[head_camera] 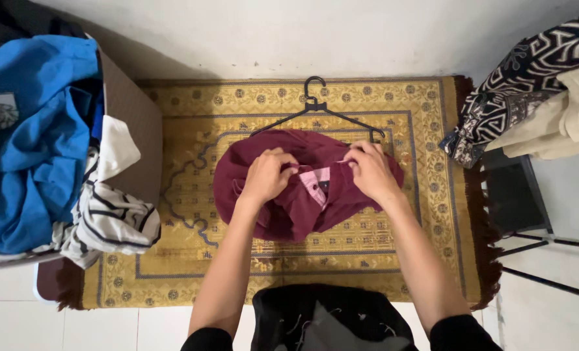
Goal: The person takes a maroon polo shirt from a laundry basket, places it on a hanger, and hangs it on a clothing rack. They then take a blue shirt from the basket and place it on a hanger.
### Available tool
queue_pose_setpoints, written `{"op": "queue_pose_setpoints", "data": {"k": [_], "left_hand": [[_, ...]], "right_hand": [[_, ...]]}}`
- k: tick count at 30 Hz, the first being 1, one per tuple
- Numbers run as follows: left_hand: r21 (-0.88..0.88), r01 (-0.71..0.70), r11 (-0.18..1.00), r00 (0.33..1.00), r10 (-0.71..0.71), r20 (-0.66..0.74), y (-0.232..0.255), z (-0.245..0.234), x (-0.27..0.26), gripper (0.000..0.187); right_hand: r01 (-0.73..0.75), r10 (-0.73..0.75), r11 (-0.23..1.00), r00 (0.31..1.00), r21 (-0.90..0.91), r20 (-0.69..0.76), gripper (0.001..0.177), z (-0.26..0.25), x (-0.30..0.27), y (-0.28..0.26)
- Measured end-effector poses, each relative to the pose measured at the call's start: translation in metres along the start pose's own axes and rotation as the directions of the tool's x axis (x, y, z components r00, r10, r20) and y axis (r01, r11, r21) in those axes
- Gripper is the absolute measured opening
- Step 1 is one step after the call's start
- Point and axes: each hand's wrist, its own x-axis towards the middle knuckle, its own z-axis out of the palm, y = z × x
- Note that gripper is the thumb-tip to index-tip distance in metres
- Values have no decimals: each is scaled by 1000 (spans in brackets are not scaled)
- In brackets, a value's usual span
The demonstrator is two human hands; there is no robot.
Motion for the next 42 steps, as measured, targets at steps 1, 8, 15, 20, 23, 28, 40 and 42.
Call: {"op": "queue_pose_setpoints", "data": {"k": [1,8,15,20,23,28,40,42], "left_hand": [[-78,-33,996,999,30,-39,-5,4,4,14],[96,57,994,996,-49,-80,-46,18,25,25],[21,69,997,962,-61,-265,-46,34,64,23],[129,92,987,971,-60,-232,-66,54,109,26],[214,152,965,971,-106,-215,-84,68,129,32],[428,260,865,960,-182,-215,-104,81,140,44],[328,238,914,948,-145,-283,-103,78,138,36],[206,208,956,945,-142,-295,-97,73,133,23]], "right_hand": [[41,-34,990,998,133,-60,14,2,4,5],[-20,18,991,1000,133,15,18,10,24,26],[-150,155,980,988,127,-24,23,11,80,18],[-9,11,1000,996,18,-87,39,29,122,20],[-118,117,993,993,-22,-17,45,43,134,29],[-175,172,972,984,-155,-36,46,56,149,44],[-374,370,925,927,74,59,25,62,153,71],[-285,286,943,958,172,21,21,58,147,75]]}}
